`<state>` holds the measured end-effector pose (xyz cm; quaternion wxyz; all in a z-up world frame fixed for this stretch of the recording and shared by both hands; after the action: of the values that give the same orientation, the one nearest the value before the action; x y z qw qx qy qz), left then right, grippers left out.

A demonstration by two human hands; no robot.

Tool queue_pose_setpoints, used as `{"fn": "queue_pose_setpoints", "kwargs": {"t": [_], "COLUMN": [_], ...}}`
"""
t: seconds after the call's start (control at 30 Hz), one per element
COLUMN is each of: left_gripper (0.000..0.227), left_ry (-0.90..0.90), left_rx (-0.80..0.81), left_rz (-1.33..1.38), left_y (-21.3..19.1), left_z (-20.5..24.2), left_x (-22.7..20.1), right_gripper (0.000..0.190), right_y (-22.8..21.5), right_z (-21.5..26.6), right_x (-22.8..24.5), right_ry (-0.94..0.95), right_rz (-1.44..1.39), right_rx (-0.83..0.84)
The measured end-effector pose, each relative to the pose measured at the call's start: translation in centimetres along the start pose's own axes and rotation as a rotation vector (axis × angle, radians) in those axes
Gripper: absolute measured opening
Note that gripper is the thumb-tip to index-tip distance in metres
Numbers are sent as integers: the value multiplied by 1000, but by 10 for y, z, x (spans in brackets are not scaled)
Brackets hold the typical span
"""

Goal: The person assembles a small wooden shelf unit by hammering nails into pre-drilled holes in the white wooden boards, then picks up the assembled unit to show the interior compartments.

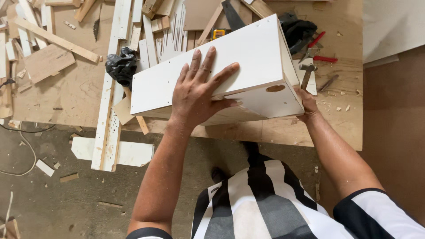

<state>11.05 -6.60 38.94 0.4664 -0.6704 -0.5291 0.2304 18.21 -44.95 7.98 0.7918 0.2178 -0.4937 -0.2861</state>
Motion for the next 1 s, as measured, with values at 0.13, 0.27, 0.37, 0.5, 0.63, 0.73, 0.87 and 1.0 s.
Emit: {"fn": "queue_pose_setpoints", "kwargs": {"t": [0.13,0.27,0.37,0.5,0.63,0.73,0.87,1.0], "left_gripper": [94,92,91,86,82,81,81,90], "left_ry": [38,56,114,124,130,152,170,140], "left_rx": [61,81,91,69,57,55,19,53], "left_rz": [27,26,25,34,3,-34,-33,-22], "left_y": [9,14,20,25,39,55,68,68], "left_z": [-12,-21,-25,-22,-10,-12,-16,-11], "left_x": [-22,-57,-81,-113,-141,-152,-147,-149], "right_gripper": [39,36,30,29,33,40,40,39], "right_y": [-13,-48,-64,-66,-70,-74,-75,-66], "right_z": [5,1,0,2,18,36,84,137], "right_x": [5,4,1,3,2,10,14,13], "right_ry": [-37,-79,-56,-72,-35,-89,-136,-200], "right_rz": [268,467,627,569,573,697,569,550], "right_rx": [-169,-214,-224,-201,-296,-372,-370,-454]}}
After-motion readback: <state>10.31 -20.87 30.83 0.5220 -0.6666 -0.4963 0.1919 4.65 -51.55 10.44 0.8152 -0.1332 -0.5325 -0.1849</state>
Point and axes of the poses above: each hand's wrist, its own z-axis away from the middle knuckle, its own y-axis out of the palm, x = y × z, the point moved 3 cm from there along -z, towards the middle knuckle, and after that the axes turned 14 degrees about -z, right-handed, at the moved point
